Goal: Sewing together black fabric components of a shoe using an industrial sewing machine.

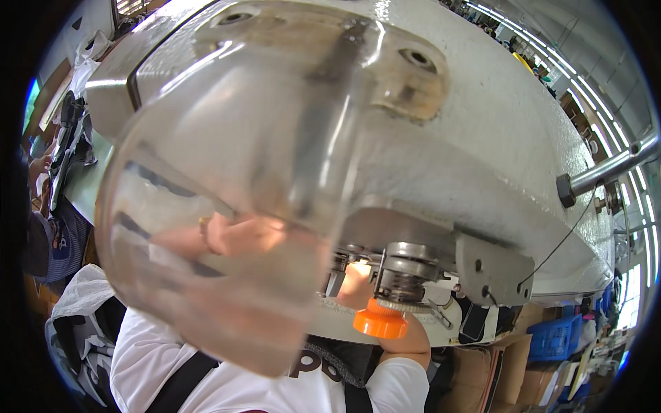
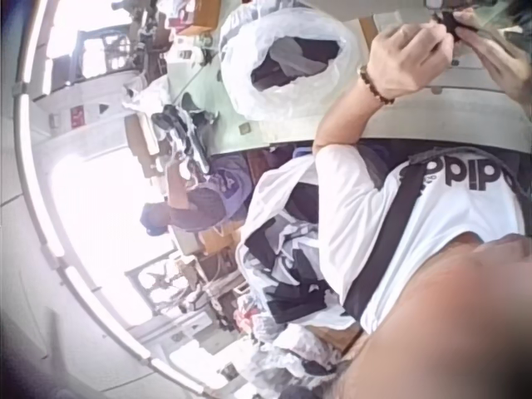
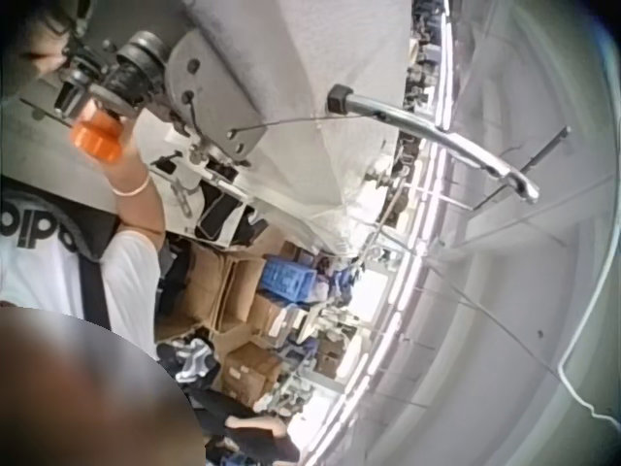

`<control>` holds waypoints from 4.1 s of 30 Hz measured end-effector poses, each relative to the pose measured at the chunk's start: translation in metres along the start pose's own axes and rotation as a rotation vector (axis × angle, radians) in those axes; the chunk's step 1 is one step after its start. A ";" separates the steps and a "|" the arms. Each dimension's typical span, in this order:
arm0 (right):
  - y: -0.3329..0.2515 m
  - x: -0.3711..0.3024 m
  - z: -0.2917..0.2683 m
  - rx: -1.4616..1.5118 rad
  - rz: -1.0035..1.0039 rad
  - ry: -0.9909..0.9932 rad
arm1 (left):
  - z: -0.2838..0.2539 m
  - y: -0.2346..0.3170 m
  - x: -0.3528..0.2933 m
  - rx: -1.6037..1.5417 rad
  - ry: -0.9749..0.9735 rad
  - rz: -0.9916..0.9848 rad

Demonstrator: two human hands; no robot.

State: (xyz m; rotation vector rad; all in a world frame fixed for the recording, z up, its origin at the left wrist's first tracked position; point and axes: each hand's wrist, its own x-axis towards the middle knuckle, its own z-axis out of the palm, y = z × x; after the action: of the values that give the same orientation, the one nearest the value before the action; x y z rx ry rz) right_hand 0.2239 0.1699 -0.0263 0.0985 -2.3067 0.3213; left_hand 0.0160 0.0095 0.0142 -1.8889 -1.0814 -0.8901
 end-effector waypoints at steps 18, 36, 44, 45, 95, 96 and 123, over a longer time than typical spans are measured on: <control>0.002 0.001 -0.005 0.040 0.009 -0.026 | 0.004 0.006 0.001 0.107 -0.083 -0.120; 0.007 0.003 -0.010 0.066 0.022 -0.060 | -0.001 0.011 0.003 0.026 -0.106 -0.187; 0.007 -0.001 -0.017 0.080 0.010 -0.076 | -0.002 0.020 0.005 0.109 -0.161 -0.157; 0.007 -0.001 -0.017 0.083 0.009 -0.079 | -0.003 0.021 0.005 0.109 -0.171 -0.170; 0.016 0.028 0.004 0.070 0.020 0.004 | 0.020 0.003 -0.039 -0.201 -0.164 -0.430; 0.008 0.031 -0.005 -0.034 -0.048 0.041 | 0.023 0.001 -0.040 -0.120 -0.122 -0.402; -0.001 -0.150 -0.057 1.179 1.226 0.477 | 0.023 -0.015 -0.022 -0.027 -0.024 -0.275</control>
State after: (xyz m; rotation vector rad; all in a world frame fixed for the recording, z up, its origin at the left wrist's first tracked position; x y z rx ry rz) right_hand 0.3675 0.1791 -0.0974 -0.7406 -1.1660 1.9897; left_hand -0.0020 0.0261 -0.0110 -1.8028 -1.3724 -1.0405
